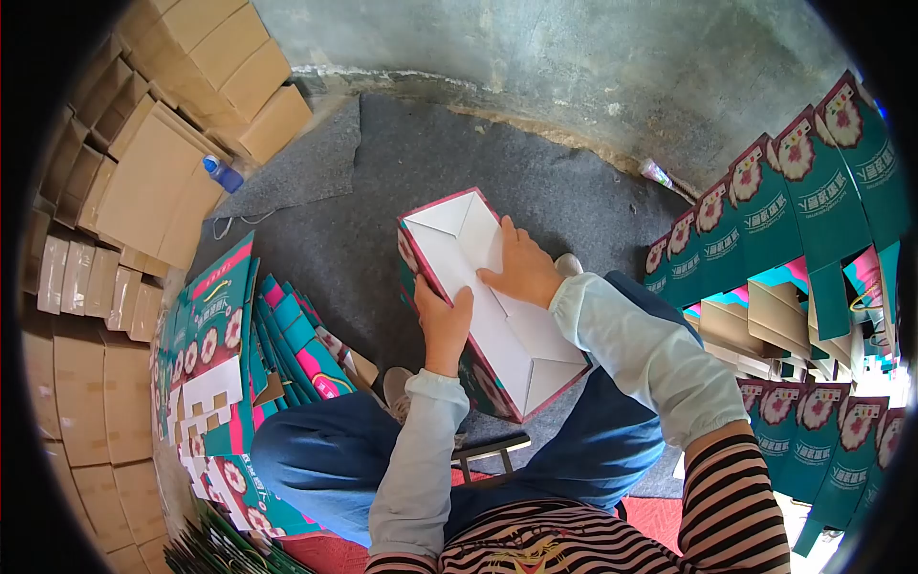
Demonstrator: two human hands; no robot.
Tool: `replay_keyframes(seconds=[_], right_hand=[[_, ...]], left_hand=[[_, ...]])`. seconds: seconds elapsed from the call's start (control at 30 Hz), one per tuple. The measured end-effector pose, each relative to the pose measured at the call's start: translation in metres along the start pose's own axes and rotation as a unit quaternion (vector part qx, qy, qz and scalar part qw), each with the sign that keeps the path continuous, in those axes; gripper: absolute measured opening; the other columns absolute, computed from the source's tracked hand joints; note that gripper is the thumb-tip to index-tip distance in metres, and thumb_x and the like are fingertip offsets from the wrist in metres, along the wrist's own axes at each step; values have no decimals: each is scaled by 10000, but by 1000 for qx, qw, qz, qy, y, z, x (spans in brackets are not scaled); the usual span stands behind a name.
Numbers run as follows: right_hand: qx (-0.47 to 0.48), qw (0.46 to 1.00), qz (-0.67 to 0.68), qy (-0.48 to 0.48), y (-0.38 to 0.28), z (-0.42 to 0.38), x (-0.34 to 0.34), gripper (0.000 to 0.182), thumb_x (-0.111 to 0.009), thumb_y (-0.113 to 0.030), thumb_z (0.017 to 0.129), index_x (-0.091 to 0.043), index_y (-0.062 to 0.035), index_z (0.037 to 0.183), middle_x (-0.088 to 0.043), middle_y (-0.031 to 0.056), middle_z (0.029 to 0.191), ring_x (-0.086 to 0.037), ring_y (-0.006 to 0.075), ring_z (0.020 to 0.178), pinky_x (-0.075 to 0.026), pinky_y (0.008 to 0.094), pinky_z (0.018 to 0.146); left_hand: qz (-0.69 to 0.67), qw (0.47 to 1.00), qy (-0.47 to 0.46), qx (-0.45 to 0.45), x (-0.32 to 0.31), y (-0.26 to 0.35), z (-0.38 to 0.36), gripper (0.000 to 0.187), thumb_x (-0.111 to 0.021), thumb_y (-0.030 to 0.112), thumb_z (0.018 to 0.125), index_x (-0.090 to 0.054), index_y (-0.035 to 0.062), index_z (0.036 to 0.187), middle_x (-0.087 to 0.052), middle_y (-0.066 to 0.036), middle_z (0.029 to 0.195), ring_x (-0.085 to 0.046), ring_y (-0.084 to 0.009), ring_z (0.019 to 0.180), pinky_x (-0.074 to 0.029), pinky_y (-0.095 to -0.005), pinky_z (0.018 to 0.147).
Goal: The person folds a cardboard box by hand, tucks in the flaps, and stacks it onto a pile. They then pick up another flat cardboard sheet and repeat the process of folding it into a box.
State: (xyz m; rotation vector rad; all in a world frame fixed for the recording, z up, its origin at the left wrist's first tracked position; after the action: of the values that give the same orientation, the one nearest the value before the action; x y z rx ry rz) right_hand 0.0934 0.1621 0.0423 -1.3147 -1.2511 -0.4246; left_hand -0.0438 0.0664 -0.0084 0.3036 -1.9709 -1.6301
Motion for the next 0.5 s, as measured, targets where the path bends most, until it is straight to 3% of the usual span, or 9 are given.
replay_keyframes(seconds=[0.1,0.27,0.37,0.5], right_hand=[[14,999,-20,21,-7,0,-6,1026,-716,-368,701,-126,107,1393,-435,286,1213,-503,412,1089,-452,418,903],[45,994,-93,44,-8,1,-4,1074,-742,-393,652,-148,132,1376,-472,235,1133,-540,362,1011,-516,392,789],[45,985,-158,43,-6,-1,-3,1104,-760,-402,614,-163,144,1365,-479,209,1111,-557,318,975,-526,371,751],[31,984,-174,31,-12,-3,-1,1093,-745,-362,609,-145,156,1362,-469,252,1140,-549,362,985,-522,368,773]], left_hand=[[76,997,22,-13,7,4,1,694,-596,89,719,-297,-103,1314,-386,-283,1278,-433,-392,1172,-342,-403,1013],[68,997,8,-34,-2,8,4,606,-567,41,694,-352,-121,1237,-445,-292,1191,-432,-396,1154,-339,-416,1002],[122,992,-38,14,-7,15,-2,782,-587,144,745,-182,-162,1341,-319,-331,1346,-342,-428,1264,-315,-440,1043],[164,986,-30,-13,-6,16,-2,753,-567,115,747,-188,-164,1335,-328,-334,1338,-352,-430,1257,-329,-438,1034]])
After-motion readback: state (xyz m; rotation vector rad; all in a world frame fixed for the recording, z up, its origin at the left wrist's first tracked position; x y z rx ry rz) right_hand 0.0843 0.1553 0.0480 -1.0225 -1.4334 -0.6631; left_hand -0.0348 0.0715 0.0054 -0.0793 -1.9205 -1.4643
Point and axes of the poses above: each hand's wrist, its own z-axis towards the middle knuckle, its own x-axis out of the back of the hand, y = z × x, the point moved 8 cm from there along z, towards the middle knuckle
